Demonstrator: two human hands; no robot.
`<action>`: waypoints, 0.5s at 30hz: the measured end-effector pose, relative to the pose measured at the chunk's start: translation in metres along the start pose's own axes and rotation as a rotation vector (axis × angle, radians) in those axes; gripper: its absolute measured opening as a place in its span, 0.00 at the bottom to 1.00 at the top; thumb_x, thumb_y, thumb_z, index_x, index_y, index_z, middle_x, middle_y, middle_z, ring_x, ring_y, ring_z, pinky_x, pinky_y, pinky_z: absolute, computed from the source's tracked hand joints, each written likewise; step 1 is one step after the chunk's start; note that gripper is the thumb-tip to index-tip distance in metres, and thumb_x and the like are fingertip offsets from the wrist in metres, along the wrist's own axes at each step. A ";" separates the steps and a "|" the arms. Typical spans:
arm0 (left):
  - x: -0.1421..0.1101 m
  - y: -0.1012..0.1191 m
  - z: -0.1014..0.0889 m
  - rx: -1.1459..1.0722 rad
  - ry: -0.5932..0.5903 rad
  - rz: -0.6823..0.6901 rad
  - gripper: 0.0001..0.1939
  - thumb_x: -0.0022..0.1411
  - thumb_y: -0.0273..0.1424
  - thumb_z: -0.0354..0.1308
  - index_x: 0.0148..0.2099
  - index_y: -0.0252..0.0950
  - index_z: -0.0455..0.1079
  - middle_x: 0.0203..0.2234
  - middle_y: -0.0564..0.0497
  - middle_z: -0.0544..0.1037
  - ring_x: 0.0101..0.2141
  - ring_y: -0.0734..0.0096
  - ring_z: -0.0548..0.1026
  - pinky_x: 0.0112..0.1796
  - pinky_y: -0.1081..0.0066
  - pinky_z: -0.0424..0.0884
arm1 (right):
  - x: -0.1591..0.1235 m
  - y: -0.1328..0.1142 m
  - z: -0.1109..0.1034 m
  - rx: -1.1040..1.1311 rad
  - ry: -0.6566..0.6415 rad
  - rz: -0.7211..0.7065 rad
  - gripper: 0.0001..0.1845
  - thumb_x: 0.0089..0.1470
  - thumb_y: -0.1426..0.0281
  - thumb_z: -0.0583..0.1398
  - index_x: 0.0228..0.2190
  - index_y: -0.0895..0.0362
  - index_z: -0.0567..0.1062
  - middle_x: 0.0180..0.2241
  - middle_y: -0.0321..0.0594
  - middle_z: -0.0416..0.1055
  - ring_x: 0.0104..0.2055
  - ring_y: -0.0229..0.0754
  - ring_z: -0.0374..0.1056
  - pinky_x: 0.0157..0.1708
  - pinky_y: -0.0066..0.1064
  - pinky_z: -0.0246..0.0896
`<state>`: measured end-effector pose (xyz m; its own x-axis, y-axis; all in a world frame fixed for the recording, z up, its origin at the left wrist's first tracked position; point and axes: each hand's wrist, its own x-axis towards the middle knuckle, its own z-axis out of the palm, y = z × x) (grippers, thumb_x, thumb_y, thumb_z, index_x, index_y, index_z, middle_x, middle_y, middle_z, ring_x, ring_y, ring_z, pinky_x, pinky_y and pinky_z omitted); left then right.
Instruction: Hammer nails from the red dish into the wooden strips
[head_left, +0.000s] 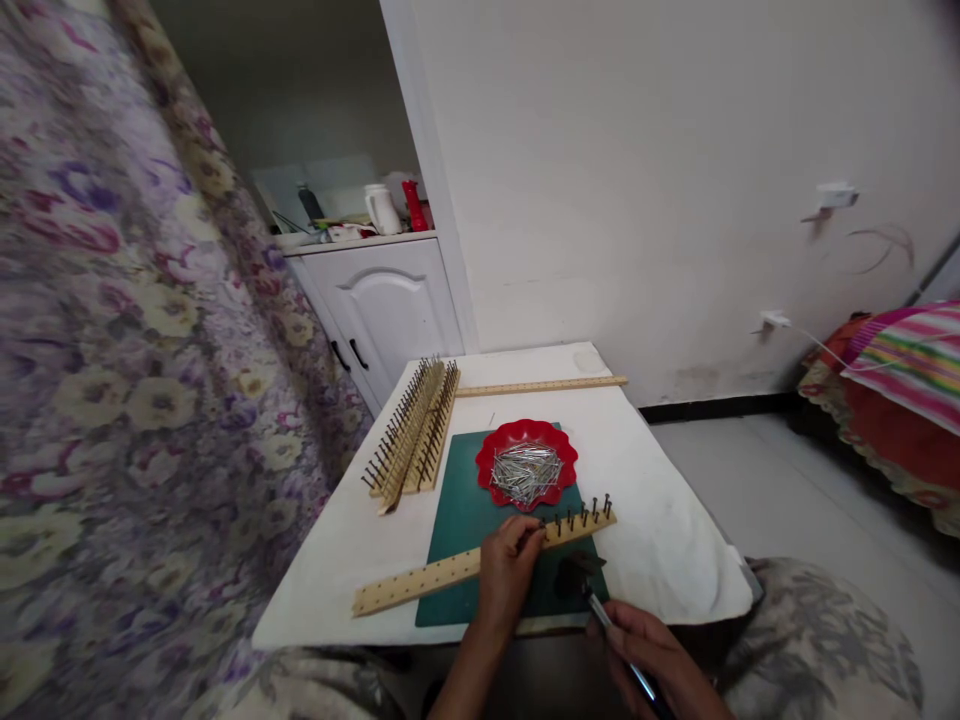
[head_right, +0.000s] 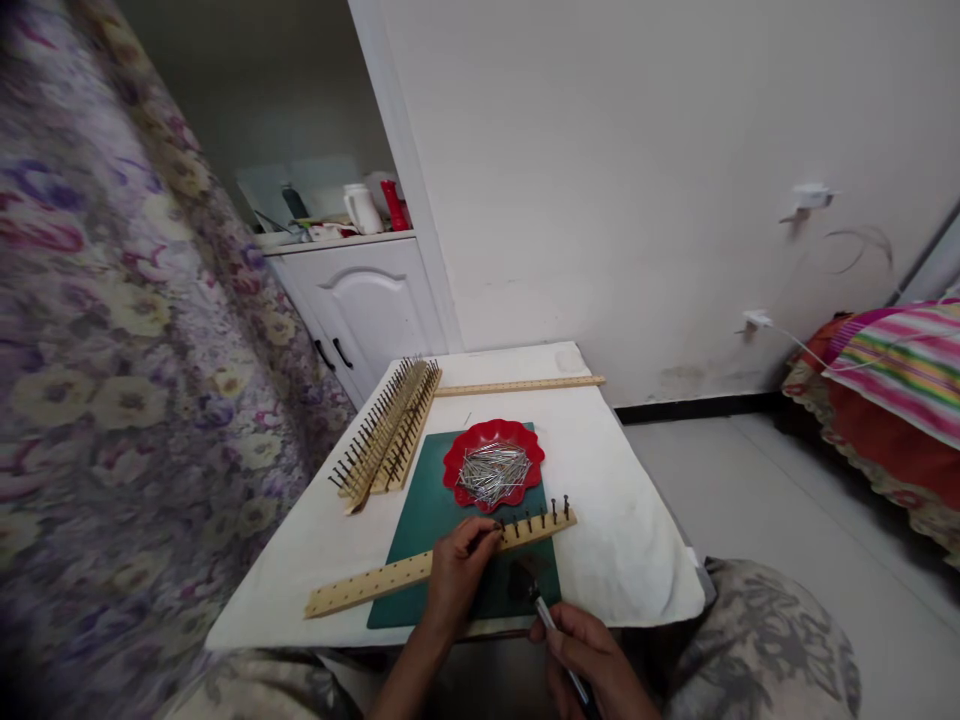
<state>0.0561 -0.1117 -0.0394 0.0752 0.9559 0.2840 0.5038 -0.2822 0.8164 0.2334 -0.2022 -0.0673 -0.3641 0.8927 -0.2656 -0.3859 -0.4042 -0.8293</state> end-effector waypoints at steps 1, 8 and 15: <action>0.000 0.000 0.000 0.007 0.001 0.000 0.07 0.58 0.30 0.54 0.33 0.37 0.73 0.28 0.52 0.77 0.30 0.70 0.73 0.32 0.75 0.66 | 0.001 0.001 0.000 0.002 0.000 -0.001 0.21 0.48 0.53 0.60 0.31 0.58 0.69 0.07 0.25 0.63 0.06 0.26 0.46 0.08 0.18 0.33; 0.001 0.002 0.001 0.047 -0.014 -0.002 0.06 0.58 0.30 0.54 0.33 0.37 0.73 0.28 0.52 0.77 0.31 0.69 0.73 0.33 0.74 0.65 | 0.003 0.004 -0.003 0.015 -0.009 -0.005 0.20 0.47 0.53 0.60 0.31 0.58 0.68 0.07 0.25 0.63 0.06 0.27 0.46 0.07 0.18 0.33; 0.000 0.003 0.001 0.095 -0.046 0.068 0.07 0.58 0.27 0.53 0.31 0.37 0.72 0.27 0.52 0.74 0.31 0.71 0.72 0.32 0.75 0.63 | 0.000 -0.002 0.001 -0.007 -0.025 0.001 0.20 0.49 0.53 0.59 0.31 0.58 0.67 0.08 0.26 0.64 0.06 0.27 0.46 0.08 0.19 0.33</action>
<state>0.0586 -0.1122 -0.0377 0.1505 0.9381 0.3120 0.5752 -0.3398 0.7441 0.2333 -0.2016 -0.0654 -0.3857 0.8869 -0.2544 -0.3792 -0.4037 -0.8326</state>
